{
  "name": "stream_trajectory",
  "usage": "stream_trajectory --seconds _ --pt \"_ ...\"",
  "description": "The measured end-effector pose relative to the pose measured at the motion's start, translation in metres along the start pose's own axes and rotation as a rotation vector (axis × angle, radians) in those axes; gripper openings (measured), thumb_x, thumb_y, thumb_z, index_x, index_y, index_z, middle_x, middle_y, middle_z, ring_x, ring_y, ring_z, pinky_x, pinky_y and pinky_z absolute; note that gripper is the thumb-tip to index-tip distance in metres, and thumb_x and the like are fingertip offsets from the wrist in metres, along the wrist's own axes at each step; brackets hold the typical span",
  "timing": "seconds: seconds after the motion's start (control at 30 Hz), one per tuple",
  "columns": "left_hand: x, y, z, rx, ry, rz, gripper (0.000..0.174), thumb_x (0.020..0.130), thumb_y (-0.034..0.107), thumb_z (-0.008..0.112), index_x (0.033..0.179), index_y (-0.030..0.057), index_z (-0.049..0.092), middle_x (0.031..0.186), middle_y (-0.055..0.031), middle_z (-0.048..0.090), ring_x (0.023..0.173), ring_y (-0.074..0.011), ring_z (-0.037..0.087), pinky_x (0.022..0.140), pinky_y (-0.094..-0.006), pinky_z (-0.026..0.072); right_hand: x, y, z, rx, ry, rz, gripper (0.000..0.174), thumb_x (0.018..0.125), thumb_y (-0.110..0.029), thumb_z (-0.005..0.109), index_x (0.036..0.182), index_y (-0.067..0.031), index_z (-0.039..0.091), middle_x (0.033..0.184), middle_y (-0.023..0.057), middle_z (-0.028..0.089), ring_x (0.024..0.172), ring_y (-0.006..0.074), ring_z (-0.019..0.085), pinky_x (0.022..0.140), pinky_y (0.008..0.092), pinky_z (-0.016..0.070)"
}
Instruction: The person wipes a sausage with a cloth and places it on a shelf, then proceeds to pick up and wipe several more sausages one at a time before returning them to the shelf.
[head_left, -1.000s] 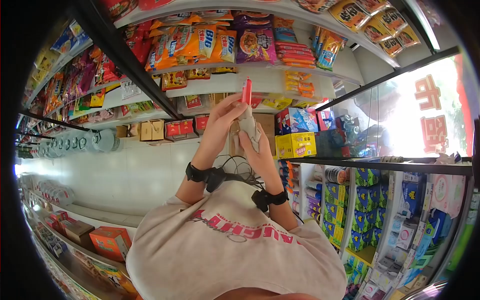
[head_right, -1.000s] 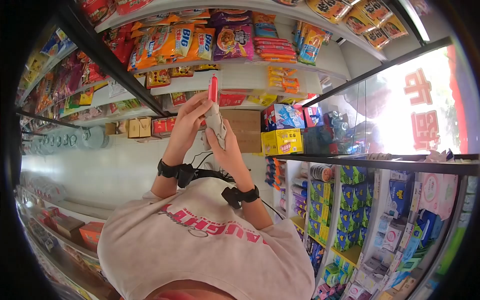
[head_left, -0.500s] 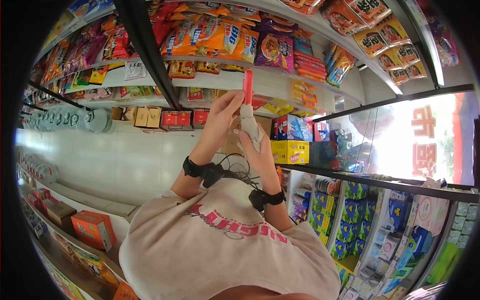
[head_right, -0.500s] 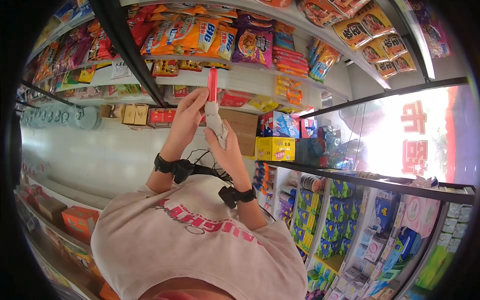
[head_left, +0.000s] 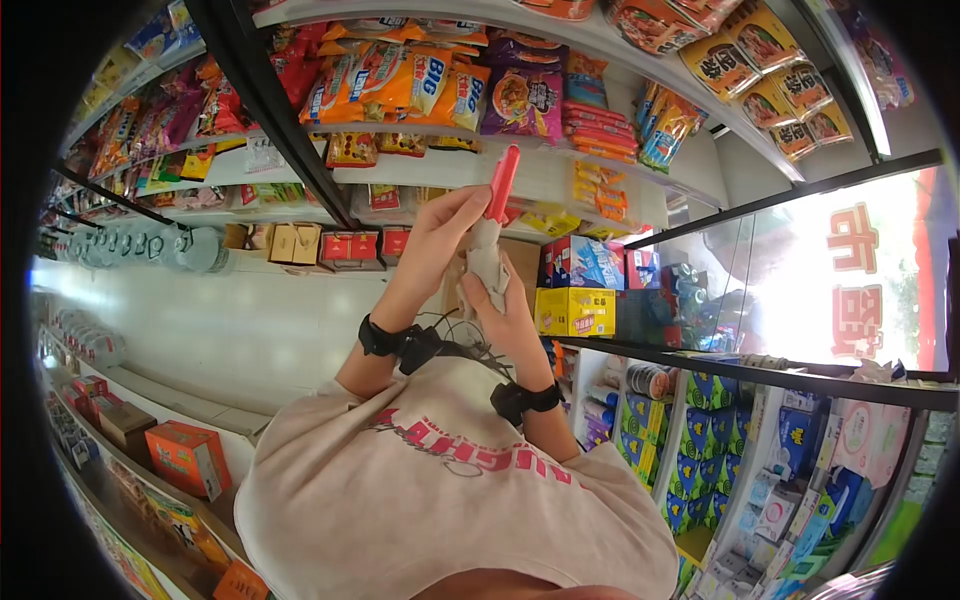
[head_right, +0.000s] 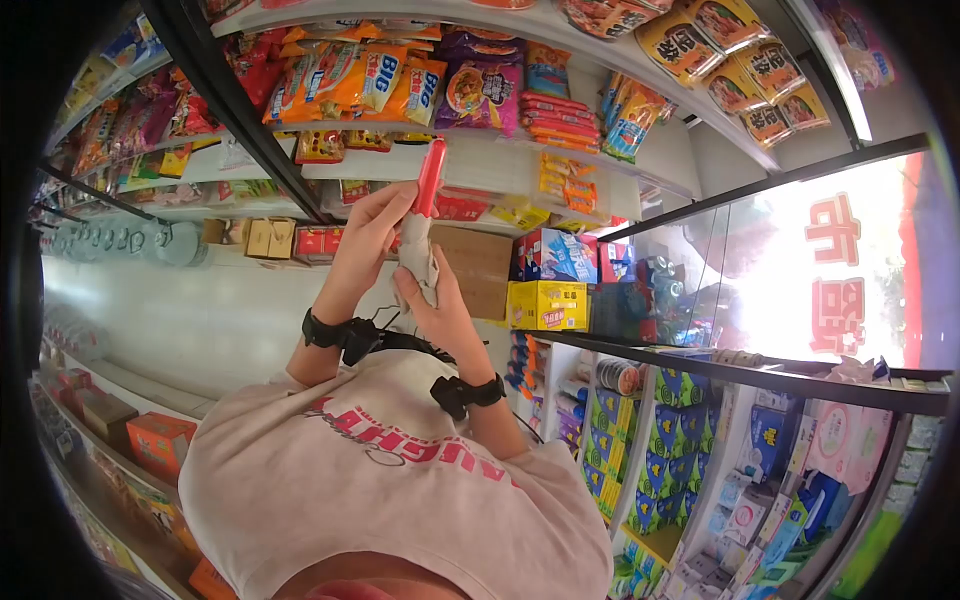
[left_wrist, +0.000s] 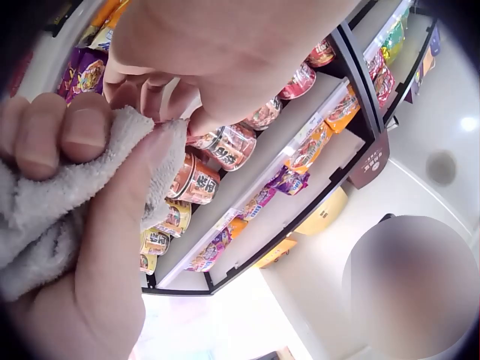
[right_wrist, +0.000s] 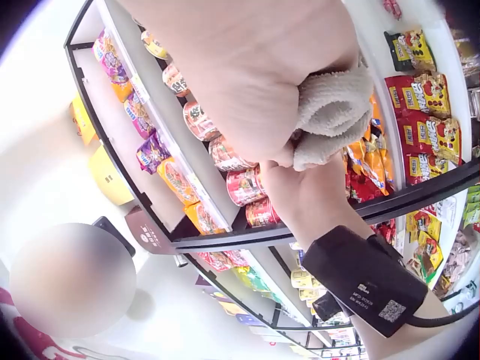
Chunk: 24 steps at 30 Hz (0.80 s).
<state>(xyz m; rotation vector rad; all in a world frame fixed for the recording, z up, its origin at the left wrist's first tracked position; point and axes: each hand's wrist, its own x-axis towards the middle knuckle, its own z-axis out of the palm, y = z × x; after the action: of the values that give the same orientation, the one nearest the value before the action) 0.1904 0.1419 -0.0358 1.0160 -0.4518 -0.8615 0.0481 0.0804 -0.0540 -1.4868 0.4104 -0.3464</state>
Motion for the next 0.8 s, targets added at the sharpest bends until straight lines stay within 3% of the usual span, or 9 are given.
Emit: stream_trajectory --seconds 0.13,0.23,0.33,0.43,0.53,0.63,0.67,0.77,0.8 --pt "0.006 0.01 0.038 0.135 -0.087 0.046 0.036 0.108 0.032 0.054 0.116 -0.0003 0.068 0.097 -0.0073 0.071 0.088 -0.0114 0.066 0.077 -0.0283 0.0539 0.002 -0.005 -0.031 0.086 -0.02 -0.062 0.029 0.104 -0.019 0.061 0.126 -0.0007 0.053 0.101 0.0031 0.059 0.092 0.0097 0.054 0.082 0.0273 0.0477" --pt "0.014 0.003 0.068 0.131 -0.064 0.08 0.036 0.109 0.032 0.051 0.117 -0.0007 0.066 0.097 -0.0096 0.072 0.088 -0.0126 0.066 0.077 -0.0284 0.0541 0.003 -0.006 -0.058 0.101 -0.042 -0.143 0.025 0.104 -0.016 0.059 0.125 -0.0029 0.054 0.096 -0.0002 0.062 0.082 0.0063 0.058 0.071 0.0236 0.0478" --pt "0.024 -0.01 0.093 0.107 -0.055 0.06 0.036 0.108 0.031 0.053 0.121 -0.001 0.064 0.098 -0.0101 0.072 0.089 -0.0127 0.066 0.078 -0.0283 0.0543 -0.001 -0.011 -0.085 0.177 -0.036 -0.18 0.023 0.104 -0.015 0.059 0.122 -0.0025 0.055 0.093 -0.0002 0.062 0.079 0.0063 0.058 0.069 0.0234 0.0472" --pt "0.036 -0.031 0.113 0.069 0.048 0.109 0.036 0.108 0.029 0.054 0.125 -0.0009 0.063 0.094 -0.0068 0.07 0.087 -0.0109 0.065 0.075 -0.0282 0.0531 -0.007 -0.006 -0.12 0.186 -0.03 -0.112 0.027 0.102 -0.017 0.062 0.122 -0.0002 0.058 0.103 0.0028 0.063 0.095 0.0107 0.057 0.085 0.0283 0.0485" --pt "0.044 -0.042 0.143 0.098 0.356 0.331 0.034 0.107 0.028 0.055 0.126 0.0013 0.064 0.087 -0.002 0.066 0.078 -0.0079 0.063 0.065 -0.0253 0.0495 -0.012 0.003 -0.164 -0.008 0.141 -0.178 0.025 0.103 -0.02 0.062 0.12 -0.002 0.06 0.102 0.001 0.064 0.092 0.0088 0.058 0.082 0.027 0.049" --pt "0.041 -0.04 0.152 0.525 0.163 0.182 0.033 0.108 0.03 0.055 0.123 0.0024 0.064 0.083 0.0002 0.062 0.07 -0.006 0.06 0.058 -0.0223 0.0455 -0.013 0.012 -0.2 0.477 0.385 -0.073 0.024 0.104 -0.024 0.062 0.118 -0.0045 0.061 0.098 -0.0008 0.064 0.089 0.0065 0.06 0.078 0.0252 0.0496" --pt "0.042 -0.04 0.155 0.526 0.125 0.161 0.028 0.105 0.025 0.061 0.121 0.0015 0.064 0.087 -0.0008 0.064 0.066 -0.0046 0.06 0.055 -0.0198 0.0442 -0.013 0.014 -0.199 0.495 0.456 -0.161 0.024 0.104 -0.027 0.062 0.114 -0.0059 0.063 0.092 -0.0019 0.064 0.084 0.0043 0.061 0.072 0.0233 0.0492" --pt "0.039 -0.069 0.177 0.814 -0.197 0.045 0.025 0.099 0.017 0.068 0.118 0.0004 0.063 0.09 -0.0015 0.066 0.068 -0.0033 0.06 0.056 -0.0199 0.0451 -0.022 -0.011 -0.233 0.507 0.397 -0.033 0.023 0.103 -0.028 0.064 0.109 -0.0062 0.064 0.083 -0.0044 0.061 0.076 0.0029 0.058 0.064 0.0222 0.0463" --pt "0.041 -0.076 0.181 0.731 -0.176 -0.073 0.023 0.093 0.008 0.074 0.112 0.0021 0.062 0.093 -0.0026 0.068 0.085 -0.0051 0.064 0.068 -0.0197 0.0485 -0.023 -0.02 -0.238 0.412 0.392 -0.011 0.021 0.101 -0.028 0.066 0.102 -0.0066 0.065 0.078 -0.0059 0.058 0.068 0.0023 0.055 0.058 0.0218 0.0426"
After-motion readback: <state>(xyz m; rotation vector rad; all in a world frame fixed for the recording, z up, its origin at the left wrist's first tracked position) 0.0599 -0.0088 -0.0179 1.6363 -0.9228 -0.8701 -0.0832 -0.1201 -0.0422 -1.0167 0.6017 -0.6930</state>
